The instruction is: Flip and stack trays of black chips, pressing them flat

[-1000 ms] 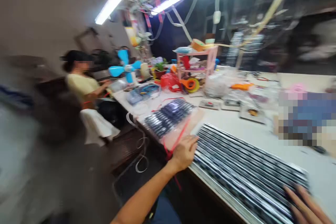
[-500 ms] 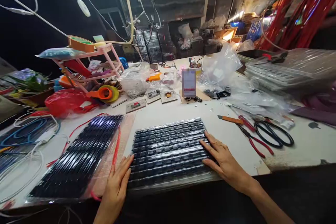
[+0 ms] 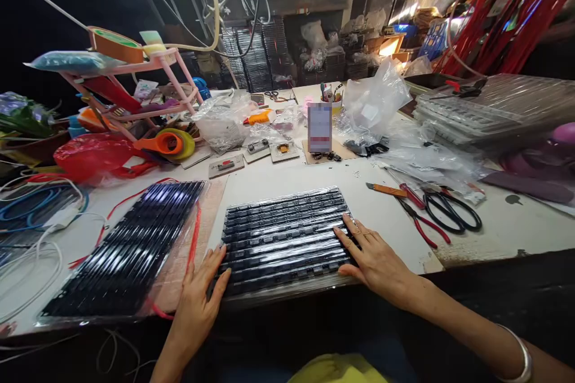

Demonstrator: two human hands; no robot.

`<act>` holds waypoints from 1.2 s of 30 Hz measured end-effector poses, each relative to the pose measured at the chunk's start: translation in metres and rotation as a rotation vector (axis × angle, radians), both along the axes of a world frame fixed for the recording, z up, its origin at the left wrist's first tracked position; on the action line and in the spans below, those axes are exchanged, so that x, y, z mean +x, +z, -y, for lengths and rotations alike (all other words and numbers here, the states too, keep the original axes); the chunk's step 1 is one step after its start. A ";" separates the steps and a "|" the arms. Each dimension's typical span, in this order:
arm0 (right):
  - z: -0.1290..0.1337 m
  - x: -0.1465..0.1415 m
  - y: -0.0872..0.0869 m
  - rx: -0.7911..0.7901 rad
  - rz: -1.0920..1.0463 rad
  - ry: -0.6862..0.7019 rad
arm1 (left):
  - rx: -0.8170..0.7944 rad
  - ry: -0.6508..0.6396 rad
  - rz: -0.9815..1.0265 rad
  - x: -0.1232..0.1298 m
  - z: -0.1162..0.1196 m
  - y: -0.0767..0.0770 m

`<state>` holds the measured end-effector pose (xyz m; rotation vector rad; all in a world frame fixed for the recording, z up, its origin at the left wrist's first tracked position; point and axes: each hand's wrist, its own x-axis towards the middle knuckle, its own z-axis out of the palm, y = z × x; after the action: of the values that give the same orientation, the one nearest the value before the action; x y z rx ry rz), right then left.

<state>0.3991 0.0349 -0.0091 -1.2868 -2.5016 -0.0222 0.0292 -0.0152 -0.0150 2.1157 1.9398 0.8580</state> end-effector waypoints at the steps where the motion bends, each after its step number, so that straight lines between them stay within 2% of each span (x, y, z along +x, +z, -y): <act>1: 0.000 0.002 0.004 -0.028 -0.004 0.005 | -0.011 0.007 0.012 0.001 0.000 0.001; 5: -0.009 0.012 0.023 -0.227 -0.067 0.009 | -0.084 0.030 0.085 0.005 0.000 0.008; 8: -0.024 0.016 0.028 -0.261 -0.172 -0.071 | -0.117 0.039 0.182 0.008 -0.001 0.015; 13: -0.043 0.004 0.012 -0.168 -0.195 -0.144 | -0.098 0.119 0.271 0.019 -0.011 0.020; 18: -0.039 -0.010 -0.002 -0.117 -0.144 -0.148 | -0.174 0.105 0.031 0.029 -0.016 0.017; 21: -0.036 -0.011 -0.003 -0.118 -0.220 -0.154 | -0.187 0.106 -0.032 0.030 -0.014 0.016; 27: -0.034 -0.008 -0.001 -0.207 -0.480 -0.177 | -0.095 0.133 0.001 0.026 -0.012 0.011; 36: -0.033 -0.012 -0.001 -0.207 -0.455 -0.212 | -0.032 0.161 0.058 0.019 -0.015 0.003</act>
<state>0.3871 0.0682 -0.0098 -1.4415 -2.0146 0.4406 0.0478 -0.0001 -0.0116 1.9161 2.1010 0.8983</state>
